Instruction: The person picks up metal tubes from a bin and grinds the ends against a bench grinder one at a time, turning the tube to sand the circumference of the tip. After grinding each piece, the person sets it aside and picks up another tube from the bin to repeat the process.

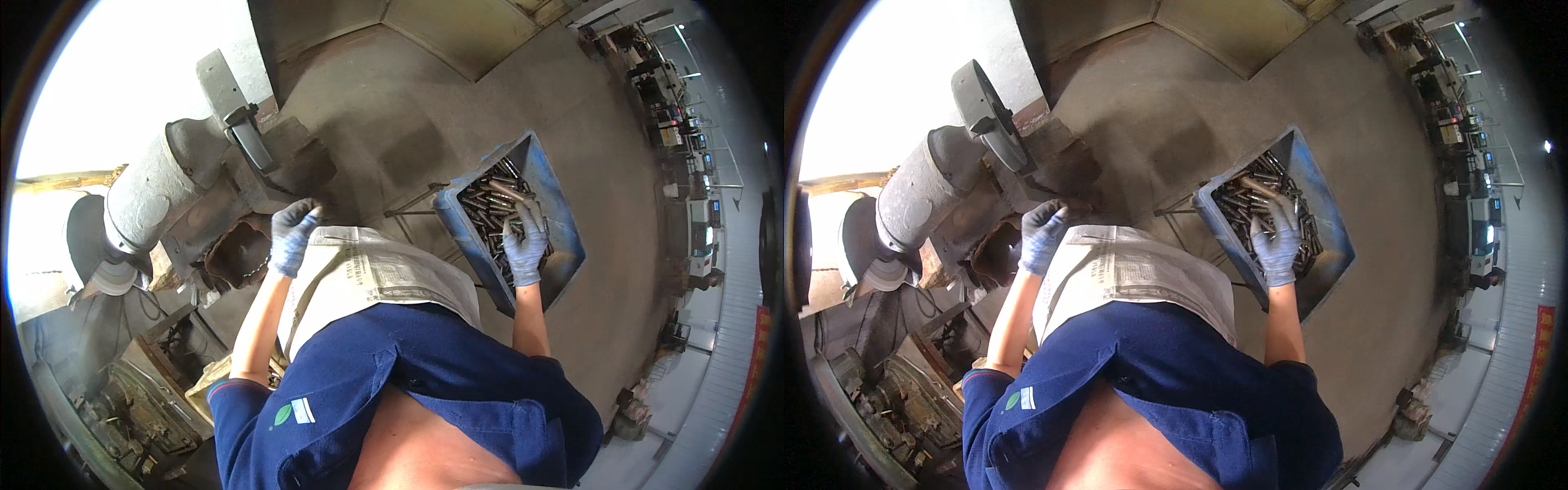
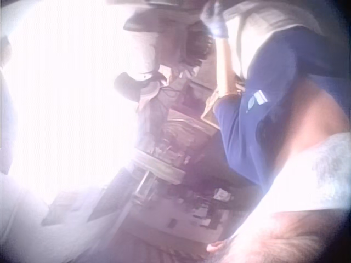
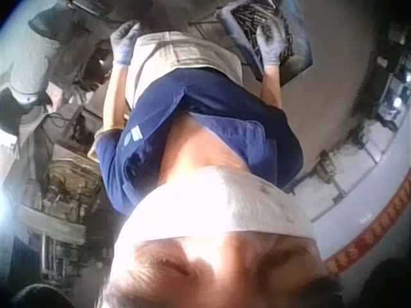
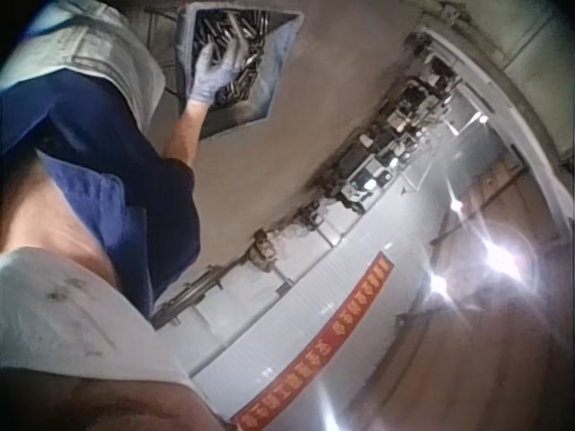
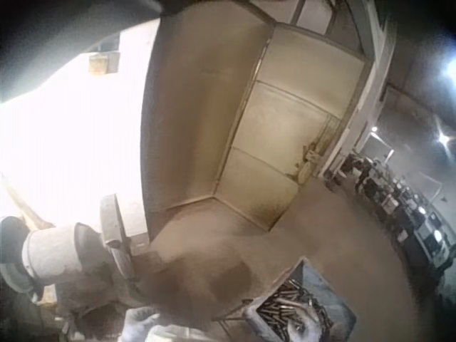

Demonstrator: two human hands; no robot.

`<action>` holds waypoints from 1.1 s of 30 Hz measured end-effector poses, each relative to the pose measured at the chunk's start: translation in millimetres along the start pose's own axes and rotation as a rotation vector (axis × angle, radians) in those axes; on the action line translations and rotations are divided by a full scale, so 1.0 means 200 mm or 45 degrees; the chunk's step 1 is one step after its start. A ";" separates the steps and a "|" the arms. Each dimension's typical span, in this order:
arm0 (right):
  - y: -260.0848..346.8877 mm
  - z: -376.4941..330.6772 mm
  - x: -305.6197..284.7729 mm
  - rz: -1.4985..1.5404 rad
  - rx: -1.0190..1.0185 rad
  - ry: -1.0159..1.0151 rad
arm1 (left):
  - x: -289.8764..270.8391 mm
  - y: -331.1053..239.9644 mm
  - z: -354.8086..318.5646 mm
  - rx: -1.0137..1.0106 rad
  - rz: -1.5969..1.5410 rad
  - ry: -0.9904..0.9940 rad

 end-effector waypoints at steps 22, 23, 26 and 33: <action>0.75 -0.43 1.31 1.062 0.155 1.166 | -1.63 0.13 -1.71 0.375 -0.109 -1.918; 0.78 -0.43 1.32 1.090 0.207 1.214 | -1.71 0.30 -1.86 0.192 -0.293 -2.080; 0.92 -0.40 1.31 1.046 0.135 1.277 | -1.87 0.56 -2.07 -0.036 0.211 -2.059; 1.05 -0.38 1.33 1.072 -0.034 1.331 | -1.96 0.72 -1.85 -0.650 1.539 -1.351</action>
Point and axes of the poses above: each hand's wrist, its own z-axis towards the middle knuckle, its own x-axis out of the palm, y = z × x, the point moved 9 cm from there along z, towards the middle knuckle, and after that the axes turned 14 degrees about -y, right-handed, at the moved point
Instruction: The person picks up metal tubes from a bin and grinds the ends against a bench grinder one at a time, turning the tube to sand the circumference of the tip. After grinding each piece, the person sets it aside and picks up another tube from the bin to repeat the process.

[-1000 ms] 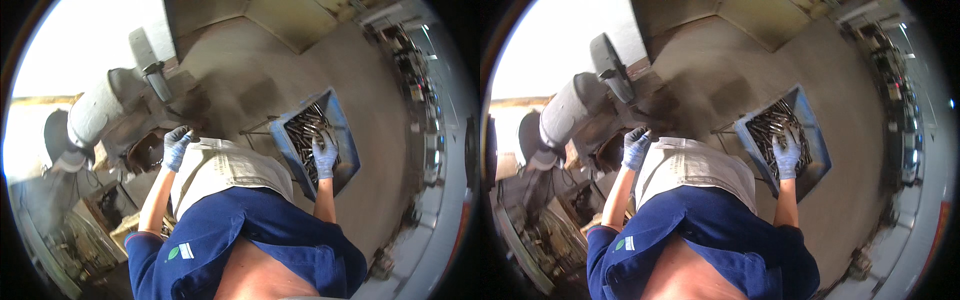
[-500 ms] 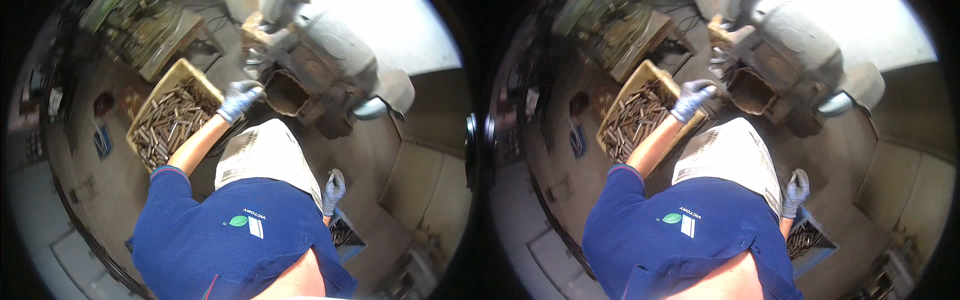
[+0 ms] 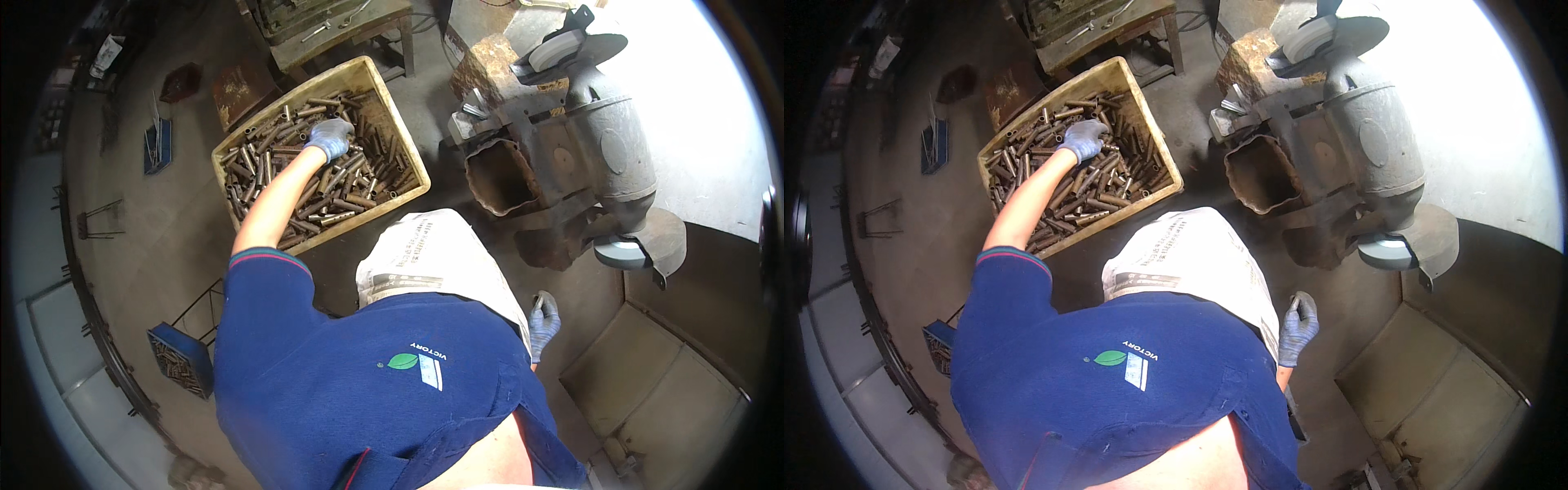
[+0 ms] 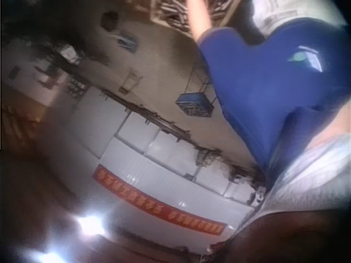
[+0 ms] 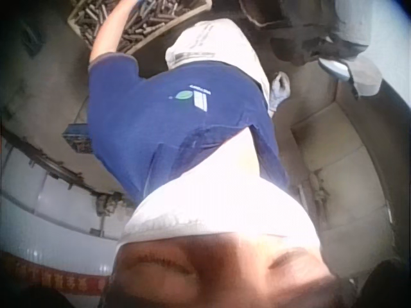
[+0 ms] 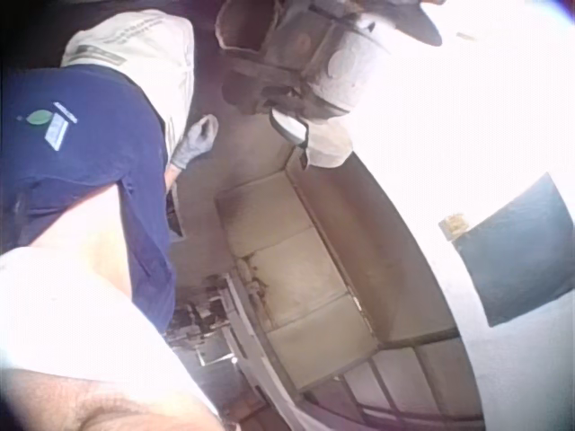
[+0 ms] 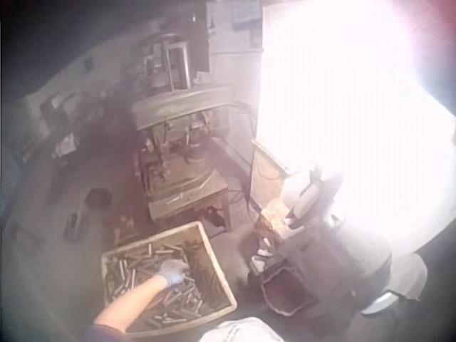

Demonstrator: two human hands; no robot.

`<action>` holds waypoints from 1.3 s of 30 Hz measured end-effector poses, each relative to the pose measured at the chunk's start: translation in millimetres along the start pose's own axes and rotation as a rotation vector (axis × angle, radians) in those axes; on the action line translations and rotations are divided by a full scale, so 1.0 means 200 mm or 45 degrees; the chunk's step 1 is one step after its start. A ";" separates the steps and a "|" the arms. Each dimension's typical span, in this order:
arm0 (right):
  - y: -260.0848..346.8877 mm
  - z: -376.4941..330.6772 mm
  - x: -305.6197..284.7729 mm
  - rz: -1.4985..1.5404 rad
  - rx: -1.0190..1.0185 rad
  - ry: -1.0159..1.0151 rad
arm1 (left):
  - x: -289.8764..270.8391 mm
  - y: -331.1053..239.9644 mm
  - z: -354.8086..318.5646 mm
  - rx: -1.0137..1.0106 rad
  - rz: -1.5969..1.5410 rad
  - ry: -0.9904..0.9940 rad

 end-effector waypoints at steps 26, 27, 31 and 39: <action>-0.17 -0.07 -0.03 0.088 0.125 -0.042 | -0.32 -0.10 -0.46 -0.104 0.021 0.335; -0.20 -0.06 -0.02 0.104 0.149 -0.050 | -0.30 -0.09 -0.51 -0.080 0.017 0.279; -0.18 -0.02 0.01 0.090 0.158 -0.014 | -0.29 -0.09 -0.57 -0.106 0.072 0.113; -0.05 0.05 0.12 0.186 -0.086 0.170 | -0.03 -0.20 -0.36 0.148 0.248 0.262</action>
Point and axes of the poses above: each hand's wrist, its own z-axis towards the middle knuckle, its own x-axis out of the palm, y = z × x, the point moved 9 cm from there along z, towards the middle knuckle, and after that the axes turned 14 degrees about -y, right-handed, at the moved point
